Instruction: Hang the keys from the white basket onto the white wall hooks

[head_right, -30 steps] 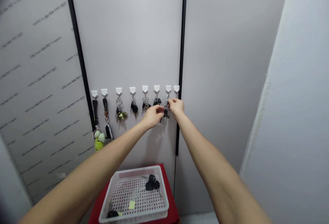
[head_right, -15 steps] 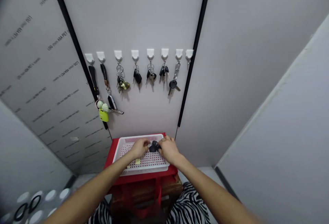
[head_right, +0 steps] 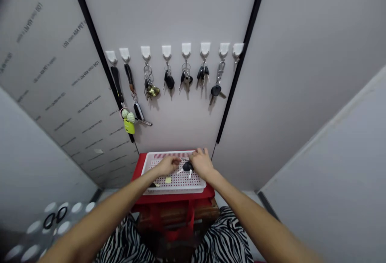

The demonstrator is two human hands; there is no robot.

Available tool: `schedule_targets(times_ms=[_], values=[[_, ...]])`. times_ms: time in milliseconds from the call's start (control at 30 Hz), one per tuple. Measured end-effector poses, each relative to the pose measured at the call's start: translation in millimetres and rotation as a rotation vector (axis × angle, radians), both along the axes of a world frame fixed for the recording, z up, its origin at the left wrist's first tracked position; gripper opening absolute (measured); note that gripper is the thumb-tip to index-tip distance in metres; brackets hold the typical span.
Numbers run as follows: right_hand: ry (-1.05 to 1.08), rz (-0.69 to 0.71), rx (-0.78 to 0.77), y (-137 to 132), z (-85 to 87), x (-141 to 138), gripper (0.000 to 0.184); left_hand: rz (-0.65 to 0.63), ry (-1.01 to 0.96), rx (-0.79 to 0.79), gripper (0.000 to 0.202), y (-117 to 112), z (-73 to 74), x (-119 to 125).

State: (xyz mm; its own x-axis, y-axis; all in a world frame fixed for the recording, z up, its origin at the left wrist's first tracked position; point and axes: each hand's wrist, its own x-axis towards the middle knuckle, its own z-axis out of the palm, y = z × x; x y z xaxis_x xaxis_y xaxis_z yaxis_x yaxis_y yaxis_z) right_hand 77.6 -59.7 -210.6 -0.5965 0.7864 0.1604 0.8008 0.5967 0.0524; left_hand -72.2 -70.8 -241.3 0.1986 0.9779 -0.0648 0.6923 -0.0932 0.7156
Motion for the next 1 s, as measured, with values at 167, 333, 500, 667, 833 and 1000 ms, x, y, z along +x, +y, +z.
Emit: schedule_targets(times_ms=[167, 333, 500, 667, 833, 1000], values=[[0.268, 0.058, -0.229, 2.0, 14.4, -8.9, 0.017, -0.017, -0.359, -0.042, 0.037, 3.1, 18.9, -12.4], [0.521, 0.036, -0.215, 9.8, 46.2, -9.0, 0.017, -0.062, -0.595, 0.019, 0.026, 9.8, 46.9, 7.6], [0.662, 0.004, -0.107, 17.7, 84.7, 10.7, 0.015, 0.014, -0.594, 0.122, 0.015, 30.6, 84.7, 35.0], [0.851, -0.001, -0.276, 19.3, 119.4, 31.3, 0.015, -0.041, -0.633, 0.108, 0.01, 33.1, 132.8, 50.7], [1.036, 0.019, -0.348, 20.2, 141.2, 41.0, 0.012, -0.153, -0.652, -0.009, 0.019, 24.9, 159.2, 61.9], [0.896, 0.026, -0.295, 25.8, 156.7, 52.2, 0.014, -0.181, -0.533, 0.135, 0.016, 36.5, 168.3, 74.8]])
